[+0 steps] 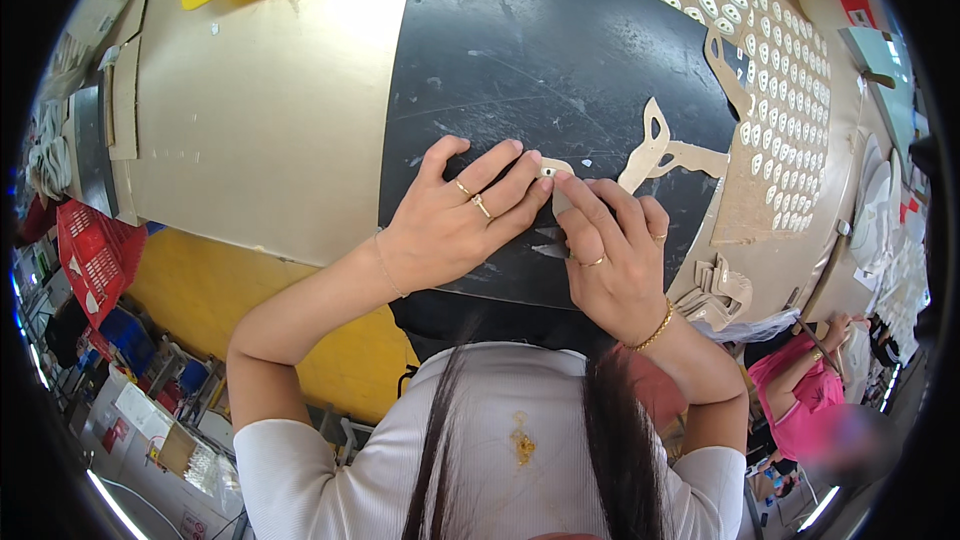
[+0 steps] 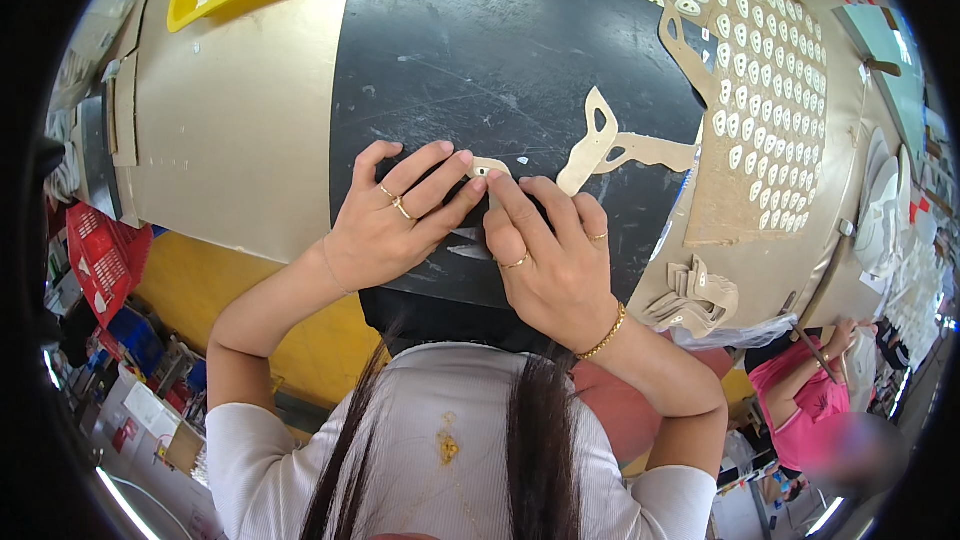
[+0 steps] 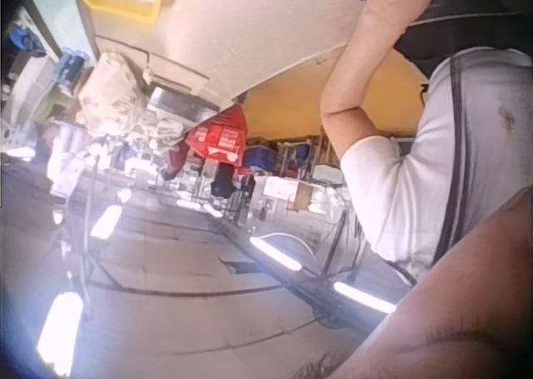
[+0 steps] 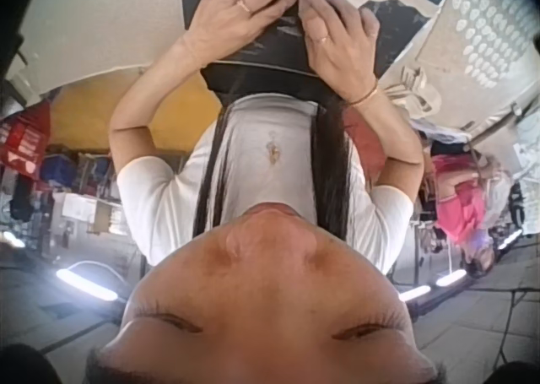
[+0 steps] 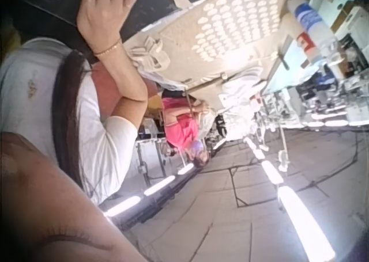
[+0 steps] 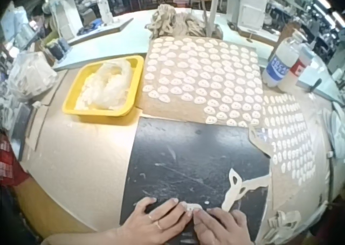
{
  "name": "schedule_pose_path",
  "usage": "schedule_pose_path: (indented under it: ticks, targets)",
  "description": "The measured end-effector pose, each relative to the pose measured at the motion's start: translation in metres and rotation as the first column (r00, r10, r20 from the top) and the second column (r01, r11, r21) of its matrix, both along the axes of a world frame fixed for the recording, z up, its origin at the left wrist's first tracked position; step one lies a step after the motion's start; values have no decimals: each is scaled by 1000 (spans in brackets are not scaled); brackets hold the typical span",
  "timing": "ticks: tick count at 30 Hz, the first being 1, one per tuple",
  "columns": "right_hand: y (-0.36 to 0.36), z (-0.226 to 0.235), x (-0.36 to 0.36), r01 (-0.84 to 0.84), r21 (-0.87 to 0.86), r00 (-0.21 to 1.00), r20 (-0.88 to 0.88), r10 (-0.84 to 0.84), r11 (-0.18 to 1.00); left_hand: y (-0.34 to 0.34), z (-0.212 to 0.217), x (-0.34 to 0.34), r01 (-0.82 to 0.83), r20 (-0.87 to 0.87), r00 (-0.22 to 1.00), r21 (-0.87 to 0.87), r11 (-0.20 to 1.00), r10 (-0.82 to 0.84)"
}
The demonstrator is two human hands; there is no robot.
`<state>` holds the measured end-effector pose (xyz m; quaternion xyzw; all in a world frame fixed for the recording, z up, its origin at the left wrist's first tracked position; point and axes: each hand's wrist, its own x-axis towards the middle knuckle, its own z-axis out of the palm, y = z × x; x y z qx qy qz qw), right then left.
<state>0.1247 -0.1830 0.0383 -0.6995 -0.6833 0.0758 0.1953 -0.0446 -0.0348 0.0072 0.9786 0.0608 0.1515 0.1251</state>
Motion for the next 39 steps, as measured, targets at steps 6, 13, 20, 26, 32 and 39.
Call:
schedule_pose_path:
  ticks: [6,13,20,26,32,39]
  targets:
    - [8,-1,6,-30,41,997,-76,33,999,0,-1,-1,-21,15,1000,-46,999,21]
    - [12,-6,10,-60,38,992,-108,64,997,-2,0,-3,-49,25,998,-66,997,51]
    - [17,13,30,-52,-107,952,-304,17,993,-2,7,0,-76,27,997,-17,997,77]
    - [-5,8,17,-72,0,976,-207,70,997,-3,15,7,-56,8,998,97,994,56]
    - [-8,3,8,-120,-2,988,-97,119,993,0,9,5,-29,20,999,88,996,27]
    - [-2,1,3,-103,-5,992,-75,102,995,7,3,-2,6,33,999,24,1000,-7]
